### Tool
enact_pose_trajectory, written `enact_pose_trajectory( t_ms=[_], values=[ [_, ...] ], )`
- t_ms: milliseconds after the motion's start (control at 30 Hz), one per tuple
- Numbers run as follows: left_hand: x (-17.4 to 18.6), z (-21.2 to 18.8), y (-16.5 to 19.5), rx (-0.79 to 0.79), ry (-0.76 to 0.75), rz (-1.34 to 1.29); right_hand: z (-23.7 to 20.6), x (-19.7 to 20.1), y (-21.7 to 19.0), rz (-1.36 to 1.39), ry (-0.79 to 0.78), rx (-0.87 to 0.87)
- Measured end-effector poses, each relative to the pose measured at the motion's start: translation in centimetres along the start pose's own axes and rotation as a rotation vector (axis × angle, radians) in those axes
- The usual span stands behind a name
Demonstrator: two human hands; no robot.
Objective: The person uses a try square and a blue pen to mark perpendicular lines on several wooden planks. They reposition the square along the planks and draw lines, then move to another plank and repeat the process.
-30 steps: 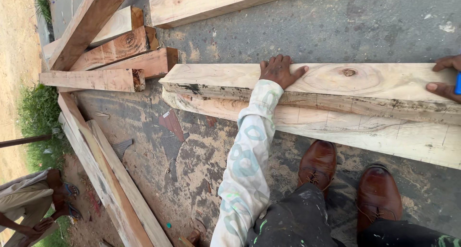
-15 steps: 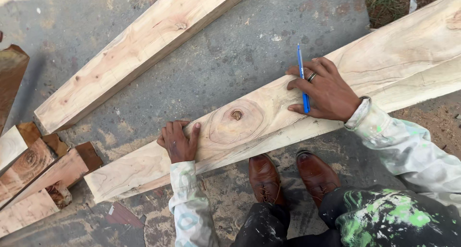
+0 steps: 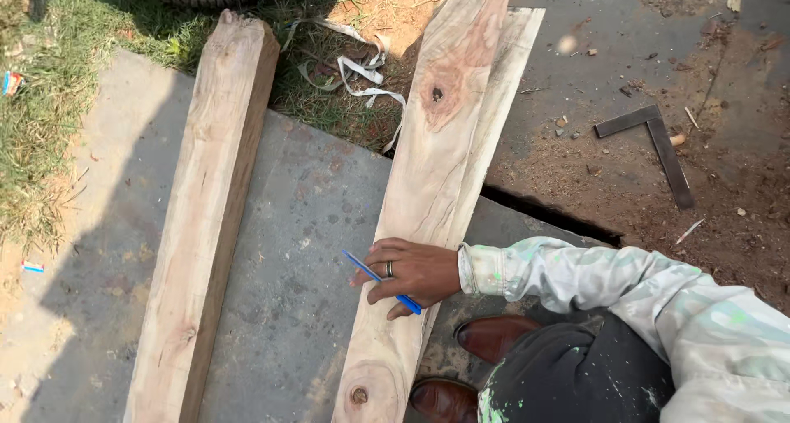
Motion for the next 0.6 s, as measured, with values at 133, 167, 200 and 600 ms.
enact_pose_trajectory(
  t_ms=[133,167,200,600],
  values=[
    [0.0,1.5,4.8,-0.240,-0.178,-0.061,-7.1,6.4,3.4,-0.081,0.371,-0.294],
    [0.0,1.6,6.3,-0.276,-0.236,-0.044,-9.5,8.0,4.3,-0.129,0.458,-0.387],
    [-0.7,2.5,7.8,-0.302,-0.298,-0.019,-12.2,9.4,5.1,-0.173,0.548,-0.482],
    [-3.5,6.7,16.9,-0.106,-0.418,0.066,-39.9,12.3,1.5,-0.131,0.468,-1.813]
  ],
)
Point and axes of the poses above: each hand's wrist, its own z-axis towards the middle knuckle, its own x-axis out of the back of the hand, y = z × x, the point moved 6 cm from there along z, towards the middle knuckle, and after that the axes turned 15 degrees about -y, right-handed, at the moved point
